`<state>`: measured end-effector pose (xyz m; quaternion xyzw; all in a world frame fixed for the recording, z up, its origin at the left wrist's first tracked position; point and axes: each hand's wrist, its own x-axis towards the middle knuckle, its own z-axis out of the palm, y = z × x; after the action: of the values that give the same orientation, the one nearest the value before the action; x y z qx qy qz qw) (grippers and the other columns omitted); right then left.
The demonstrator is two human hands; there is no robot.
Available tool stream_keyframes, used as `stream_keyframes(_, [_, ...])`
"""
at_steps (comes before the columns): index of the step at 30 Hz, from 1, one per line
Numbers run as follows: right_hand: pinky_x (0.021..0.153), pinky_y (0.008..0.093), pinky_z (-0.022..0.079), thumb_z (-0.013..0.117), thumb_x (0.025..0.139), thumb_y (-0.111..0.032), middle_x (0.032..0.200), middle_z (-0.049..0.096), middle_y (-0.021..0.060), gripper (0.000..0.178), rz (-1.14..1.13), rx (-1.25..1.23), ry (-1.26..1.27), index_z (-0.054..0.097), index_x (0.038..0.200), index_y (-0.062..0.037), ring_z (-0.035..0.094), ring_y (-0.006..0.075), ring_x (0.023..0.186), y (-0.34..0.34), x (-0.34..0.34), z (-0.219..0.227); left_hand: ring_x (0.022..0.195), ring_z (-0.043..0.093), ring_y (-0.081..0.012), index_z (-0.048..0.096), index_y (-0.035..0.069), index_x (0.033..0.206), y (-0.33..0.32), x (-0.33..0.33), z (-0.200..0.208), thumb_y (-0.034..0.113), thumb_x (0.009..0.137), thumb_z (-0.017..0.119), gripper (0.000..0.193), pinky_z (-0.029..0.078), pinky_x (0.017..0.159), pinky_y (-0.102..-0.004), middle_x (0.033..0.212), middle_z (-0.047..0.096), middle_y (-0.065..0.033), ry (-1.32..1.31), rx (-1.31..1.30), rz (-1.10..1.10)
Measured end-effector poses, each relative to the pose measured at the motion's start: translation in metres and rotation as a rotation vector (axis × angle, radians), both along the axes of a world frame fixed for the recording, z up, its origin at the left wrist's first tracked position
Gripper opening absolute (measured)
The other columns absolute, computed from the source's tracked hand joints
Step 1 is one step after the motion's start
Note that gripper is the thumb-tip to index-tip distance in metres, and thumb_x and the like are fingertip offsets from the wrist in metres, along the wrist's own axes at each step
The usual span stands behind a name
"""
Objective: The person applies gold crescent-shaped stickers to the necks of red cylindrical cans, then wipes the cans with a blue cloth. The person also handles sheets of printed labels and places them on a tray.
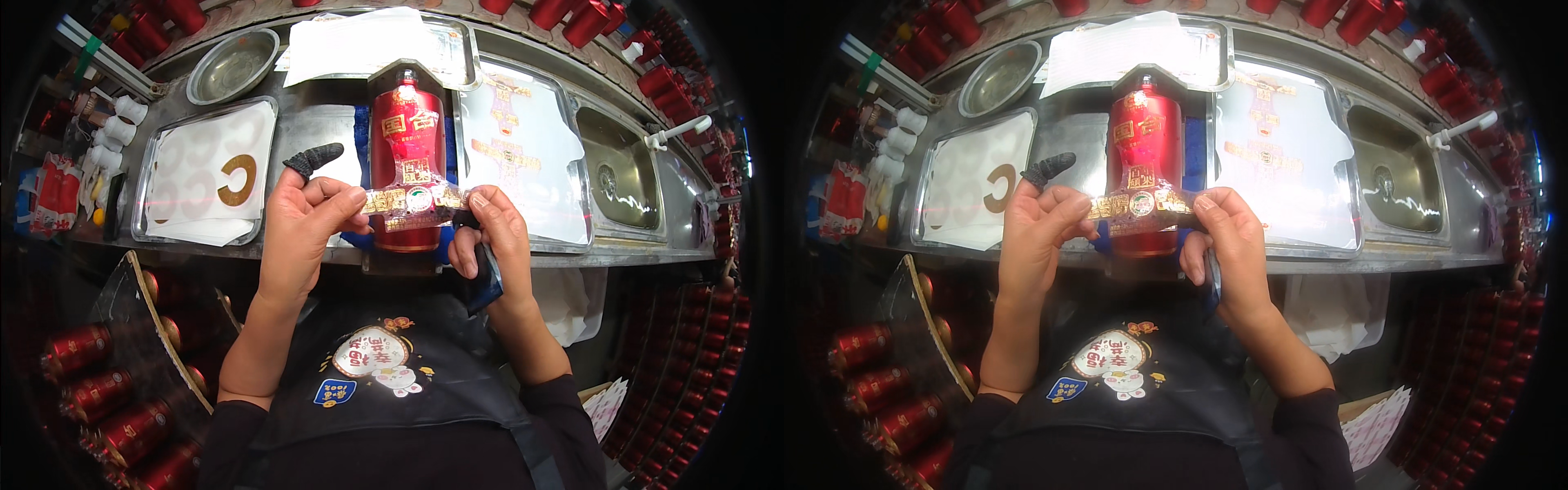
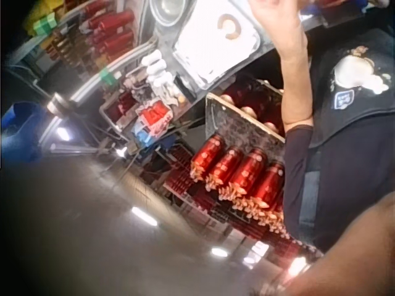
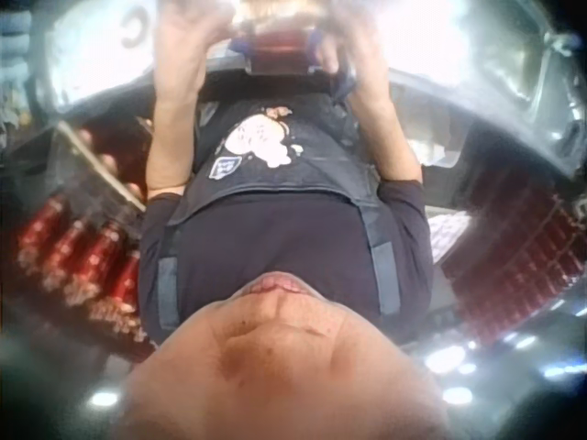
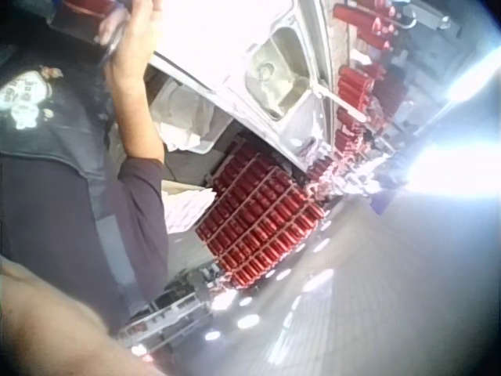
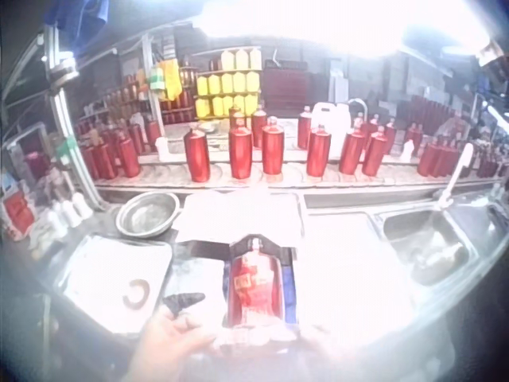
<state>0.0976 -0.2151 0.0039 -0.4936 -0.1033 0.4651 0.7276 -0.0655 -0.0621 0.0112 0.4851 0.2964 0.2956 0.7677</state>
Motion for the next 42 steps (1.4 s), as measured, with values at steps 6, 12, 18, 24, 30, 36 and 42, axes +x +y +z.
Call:
stream_keyframes(6, [0.037,0.0246,0.034,0.05,0.103,-0.016,0.059,0.05,0.0015,0.011,0.067,-0.032,-0.055,0.05,0.101,-0.0053,0.04,0.0105,0.035,-0.01,0.001,-0.009,0.077,0.065,-0.015,0.048,-0.001,0.129,-0.007,-0.005,-0.015,0.0,0.089,0.068,0.045,0.056,0.069,-0.0288,0.088,0.066,-0.0085,0.101,0.041,-0.012])
stream_keyframes(12, [0.038,0.0237,0.034,0.054,0.102,-0.015,0.061,0.052,0.001,0.011,0.036,-0.064,-0.053,0.052,0.099,-0.0052,0.041,0.0093,0.035,-0.013,-0.001,-0.018,0.081,0.066,-0.0149,0.049,0.0,0.13,-0.005,-0.004,-0.026,0.001,0.088,0.068,0.046,0.056,0.071,-0.0289,0.089,0.067,-0.0076,0.141,0.04,0.001])
stream_keyframes(18, [0.04,0.0222,0.035,0.058,0.1,-0.016,0.068,0.054,0.0003,0.012,0.072,-0.176,-0.161,0.055,0.1,-0.0046,0.042,0.007,0.038,-0.016,0.008,-0.03,0.084,0.067,-0.015,0.049,0.001,0.133,-0.004,-0.004,-0.039,0.003,0.09,0.068,0.047,0.055,0.072,-0.0294,0.091,0.068,-0.0079,0.138,0.101,-0.008])
stream_keyframes(24, [0.056,0.0173,0.04,0.062,0.094,-0.002,0.094,0.06,0.0058,0.024,-0.083,-0.248,-0.565,0.06,0.118,-0.0014,0.051,0.0016,0.072,-0.013,0.021,-0.027,0.094,0.065,-0.014,0.047,0.001,0.139,-0.002,-0.004,-0.042,0.005,0.094,0.065,0.048,0.052,0.083,-0.0265,0.107,0.068,-0.0107,0.32,0.373,0.183])
stream_keyframes(30, [0.068,0.0383,0.05,0.072,0.088,-0.039,0.094,0.054,0.0165,0.066,0.265,-0.225,-1.472,0.049,0.149,-0.0271,0.054,0.0299,0.072,0.009,0.035,-0.001,0.153,0.019,-0.0297,0.016,0.001,0.158,-0.013,0.009,-0.035,0.022,0.099,0.059,0.076,0.011,0.123,-0.0454,0.164,0.024,-0.0161,0.065,0.878,-0.161])
stream_keyframes(36, [0.073,0.0394,0.05,0.073,0.085,-0.046,0.097,0.059,0.0172,0.072,0.473,-0.363,-1.417,0.049,0.149,-0.0242,0.052,0.0312,0.082,0.018,0.031,0.002,0.155,0.014,-0.0304,0.015,0.016,0.159,-0.006,0.008,-0.035,0.026,0.1,0.054,0.072,-0.007,0.117,-0.0616,0.165,0.026,-0.0094,0.325,1.165,-0.341])
stream_keyframes(42, [0.069,0.0391,0.049,0.071,0.086,-0.049,0.091,0.051,0.018,0.074,0.465,-0.35,-1.34,0.044,0.152,-0.0291,0.052,0.0316,0.076,0.013,0.029,0.006,0.155,0.014,-0.0305,0.015,0.015,0.159,-0.001,0.008,-0.033,0.028,0.1,0.055,0.073,-0.007,0.118,-0.0608,0.164,0.027,-0.0086,0.26,1.122,-0.345])
